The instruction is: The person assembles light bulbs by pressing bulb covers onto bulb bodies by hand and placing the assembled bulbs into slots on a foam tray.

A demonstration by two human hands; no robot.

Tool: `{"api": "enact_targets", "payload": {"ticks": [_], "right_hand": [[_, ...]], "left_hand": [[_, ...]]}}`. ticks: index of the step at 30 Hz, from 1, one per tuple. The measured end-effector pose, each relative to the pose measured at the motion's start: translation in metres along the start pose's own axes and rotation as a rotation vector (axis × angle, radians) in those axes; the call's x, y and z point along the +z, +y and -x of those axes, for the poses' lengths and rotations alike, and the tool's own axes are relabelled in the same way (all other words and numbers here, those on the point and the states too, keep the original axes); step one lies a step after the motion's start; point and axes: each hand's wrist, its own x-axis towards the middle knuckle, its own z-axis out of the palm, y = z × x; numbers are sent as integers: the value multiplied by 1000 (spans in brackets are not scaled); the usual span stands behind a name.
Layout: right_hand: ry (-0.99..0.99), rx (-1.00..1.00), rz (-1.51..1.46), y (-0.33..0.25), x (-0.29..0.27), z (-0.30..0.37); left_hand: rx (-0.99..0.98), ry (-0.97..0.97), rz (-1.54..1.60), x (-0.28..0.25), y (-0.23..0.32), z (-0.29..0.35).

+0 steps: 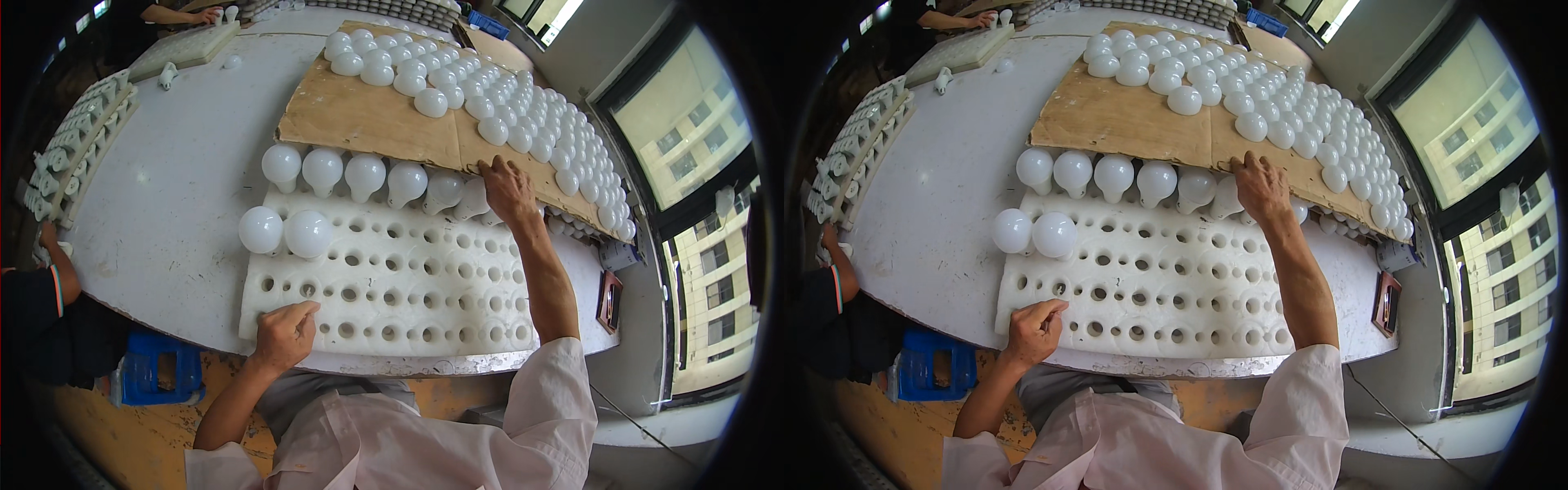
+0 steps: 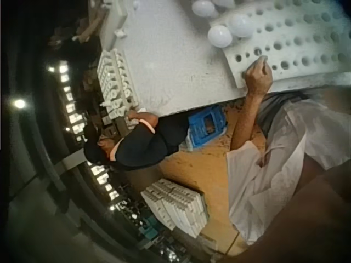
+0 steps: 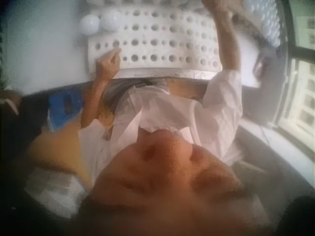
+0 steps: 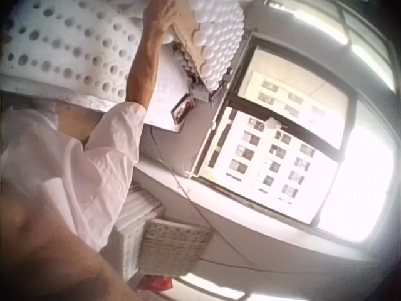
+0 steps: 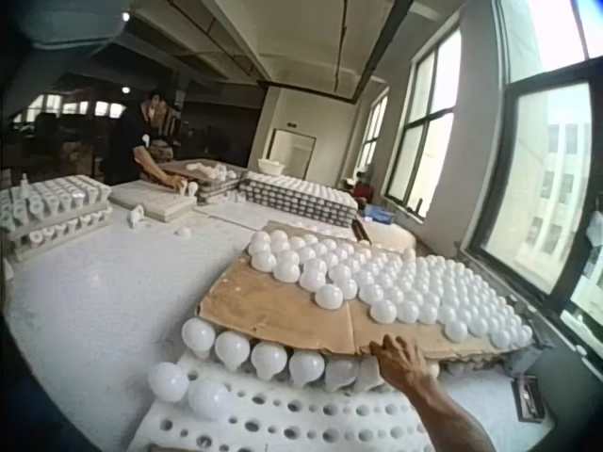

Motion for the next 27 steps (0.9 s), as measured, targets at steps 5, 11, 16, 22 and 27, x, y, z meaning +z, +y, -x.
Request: {"api": "enact_targets", "payload": {"ticks": [5,11,16,22,27], "right_hand": [[-56,-35,-11,-24,-23,1],[13,-28,-57,-35,-24,17],[18,33,-394,-15,-37,28],[624,503,-149,105,10,64],[842,842,-38,184,82,158]], "left_hand": [[-24,2,0,0,0,5],[-51,3,11,3,-3,11],[-76,-18,42,0,-2,9],[-171,-59,98,3,-2,11],[-291,-37,153,0,1,11]]}}
